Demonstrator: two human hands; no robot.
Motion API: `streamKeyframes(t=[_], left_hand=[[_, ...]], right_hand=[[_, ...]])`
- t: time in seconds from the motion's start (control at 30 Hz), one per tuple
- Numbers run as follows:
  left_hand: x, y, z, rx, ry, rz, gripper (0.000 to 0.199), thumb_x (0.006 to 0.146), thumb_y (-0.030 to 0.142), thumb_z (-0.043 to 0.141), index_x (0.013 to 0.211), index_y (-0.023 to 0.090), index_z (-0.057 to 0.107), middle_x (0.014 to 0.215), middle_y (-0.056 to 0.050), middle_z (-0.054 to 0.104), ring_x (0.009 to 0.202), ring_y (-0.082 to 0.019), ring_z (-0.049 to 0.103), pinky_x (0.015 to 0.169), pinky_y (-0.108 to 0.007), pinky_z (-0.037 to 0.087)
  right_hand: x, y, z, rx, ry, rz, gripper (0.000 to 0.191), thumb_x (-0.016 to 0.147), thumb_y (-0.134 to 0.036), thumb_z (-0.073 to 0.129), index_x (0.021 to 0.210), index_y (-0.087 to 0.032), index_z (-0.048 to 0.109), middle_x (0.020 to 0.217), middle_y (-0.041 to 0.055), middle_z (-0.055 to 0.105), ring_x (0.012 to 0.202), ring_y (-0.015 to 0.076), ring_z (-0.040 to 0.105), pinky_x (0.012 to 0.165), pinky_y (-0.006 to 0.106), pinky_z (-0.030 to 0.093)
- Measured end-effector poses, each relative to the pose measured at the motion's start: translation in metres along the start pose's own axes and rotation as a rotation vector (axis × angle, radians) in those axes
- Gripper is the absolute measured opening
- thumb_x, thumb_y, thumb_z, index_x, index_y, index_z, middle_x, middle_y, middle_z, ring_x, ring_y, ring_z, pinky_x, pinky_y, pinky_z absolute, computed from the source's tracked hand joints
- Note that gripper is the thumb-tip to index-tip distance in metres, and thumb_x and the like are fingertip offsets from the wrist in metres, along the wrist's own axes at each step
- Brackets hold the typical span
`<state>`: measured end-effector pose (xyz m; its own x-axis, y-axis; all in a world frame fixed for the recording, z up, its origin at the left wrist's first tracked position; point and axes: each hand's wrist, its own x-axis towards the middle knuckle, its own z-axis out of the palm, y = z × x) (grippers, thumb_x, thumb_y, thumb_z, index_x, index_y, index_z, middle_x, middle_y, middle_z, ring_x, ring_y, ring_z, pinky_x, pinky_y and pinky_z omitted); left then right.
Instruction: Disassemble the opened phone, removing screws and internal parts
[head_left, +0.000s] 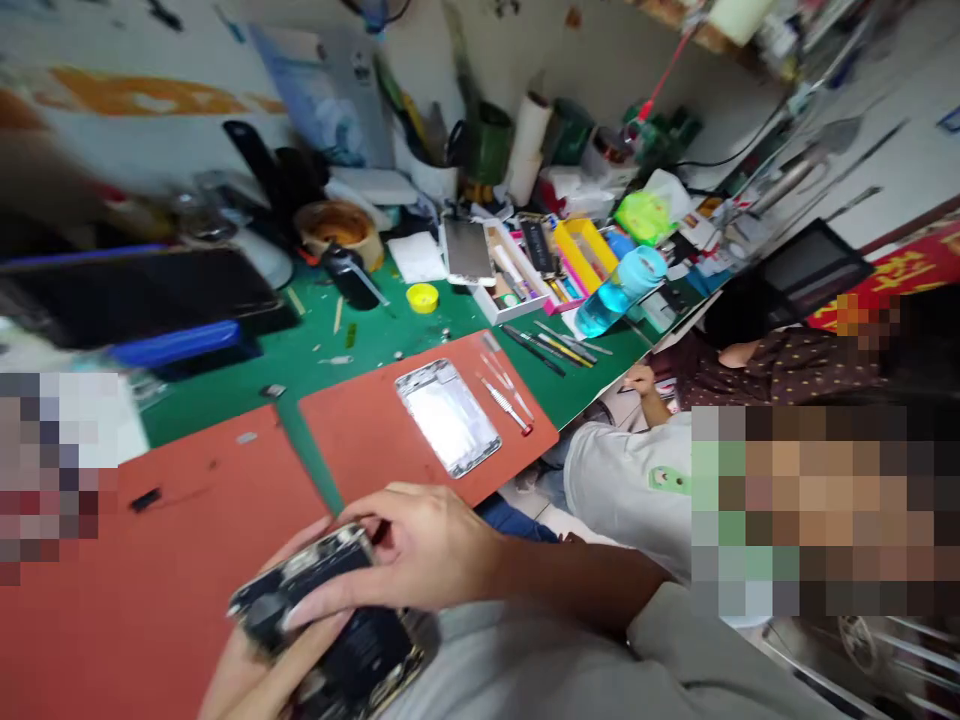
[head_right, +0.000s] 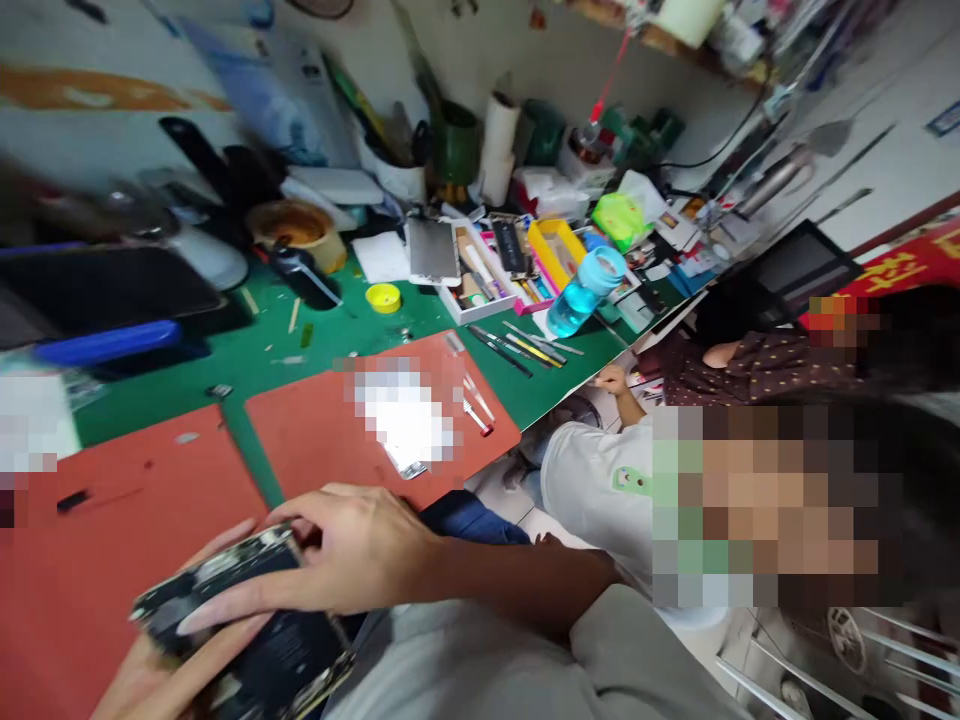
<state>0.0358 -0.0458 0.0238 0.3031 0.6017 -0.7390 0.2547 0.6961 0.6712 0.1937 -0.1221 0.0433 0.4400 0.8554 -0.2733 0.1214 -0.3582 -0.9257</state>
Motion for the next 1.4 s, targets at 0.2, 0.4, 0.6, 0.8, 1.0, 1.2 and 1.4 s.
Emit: streamKeyframes(t=[0.2, 0.4, 0.6, 0.8, 1.0, 1.2, 1.4], left_hand=[[-0.002, -0.006, -0.003, -0.133, -0.137, -0.105, 0.122, 0.042, 0.031, 0.104, 0.152, 0.028, 0.052, 0.113, -0.009, 0.082, 0.096, -0.039, 0.079, 0.077, -0.040, 0.069], [-0.003, 0.003, -0.008, -0.289, -0.158, -0.090, 0.117, 0.057, 0.027, 0.100, 0.159, 0.028, 0.042, 0.106, -0.012, 0.082, 0.087, -0.036, 0.080, 0.073, -0.042, 0.068], [0.005, 0.000, -0.016, -0.471, -0.136, -0.105, 0.088, 0.075, 0.024, 0.088, 0.155, 0.022, 0.050, 0.108, -0.016, 0.081, 0.084, -0.034, 0.080, 0.076, -0.050, 0.068], [0.009, 0.001, -0.018, -0.617, -0.195, -0.026, 0.076, 0.088, 0.034, 0.073, 0.157, 0.022, 0.046, 0.111, -0.018, 0.079, 0.081, -0.031, 0.079, 0.078, -0.050, 0.067], [0.006, 0.001, -0.015, -0.731, -0.263, 0.017, 0.064, 0.097, 0.051, 0.059, 0.152, 0.018, 0.051, 0.107, -0.018, 0.078, 0.081, -0.031, 0.076, 0.077, -0.052, 0.064], [0.011, -0.005, -0.014, -0.865, -0.420, 0.085, 0.059, 0.104, 0.058, 0.045, 0.147, 0.018, 0.053, 0.105, -0.017, 0.075, 0.085, -0.030, 0.074, 0.079, -0.050, 0.061], [0.015, -0.009, -0.015, -0.925, -0.486, 0.091, 0.058, 0.104, 0.060, 0.041, 0.144, 0.021, 0.055, 0.107, -0.016, 0.075, 0.087, -0.030, 0.075, 0.079, -0.047, 0.060]], right_hand=[[0.000, 0.004, 0.009, 0.055, 0.048, 0.007, 0.022, 0.084, -0.043, 0.083, 0.083, -0.022, 0.080, 0.071, -0.0040, 0.062, 0.061, 0.0105, 0.057, 0.060, 0.023, 0.043], [0.003, -0.004, -0.024, 0.010, 0.189, -0.073, 0.032, 0.097, -0.043, 0.066, 0.079, -0.019, 0.077, 0.066, -0.0014, 0.068, 0.059, 0.0120, 0.060, 0.058, 0.022, 0.045], [0.037, -0.007, -0.087, -0.213, 0.418, -0.163, 0.038, 0.101, -0.047, 0.054, 0.118, -0.019, 0.074, 0.076, 0.0003, 0.072, 0.059, 0.0140, 0.062, 0.059, 0.025, 0.048], [0.129, -0.021, -0.119, -0.423, 0.503, -0.254, 0.041, 0.090, -0.051, 0.068, 0.118, -0.020, 0.072, 0.100, 0.0072, 0.076, 0.086, 0.0237, 0.070, 0.087, 0.038, 0.054], [0.218, -0.029, -0.108, -0.574, 0.450, -0.253, 0.076, 0.064, -0.051, 0.090, 0.128, -0.018, 0.068, 0.124, 0.0158, 0.073, 0.115, 0.0352, 0.066, 0.102, 0.047, 0.050], [0.249, -0.022, -0.089, -0.595, 0.484, -0.217, 0.064, 0.066, -0.054, 0.086, 0.113, -0.013, 0.073, 0.111, 0.0198, 0.075, 0.109, 0.0399, 0.067, 0.099, 0.052, 0.049], [0.213, -0.032, -0.101, -0.503, 0.573, -0.288, 0.059, 0.073, -0.061, 0.080, 0.111, -0.016, 0.072, 0.101, 0.0132, 0.075, 0.089, 0.0318, 0.069, 0.087, 0.047, 0.052]])
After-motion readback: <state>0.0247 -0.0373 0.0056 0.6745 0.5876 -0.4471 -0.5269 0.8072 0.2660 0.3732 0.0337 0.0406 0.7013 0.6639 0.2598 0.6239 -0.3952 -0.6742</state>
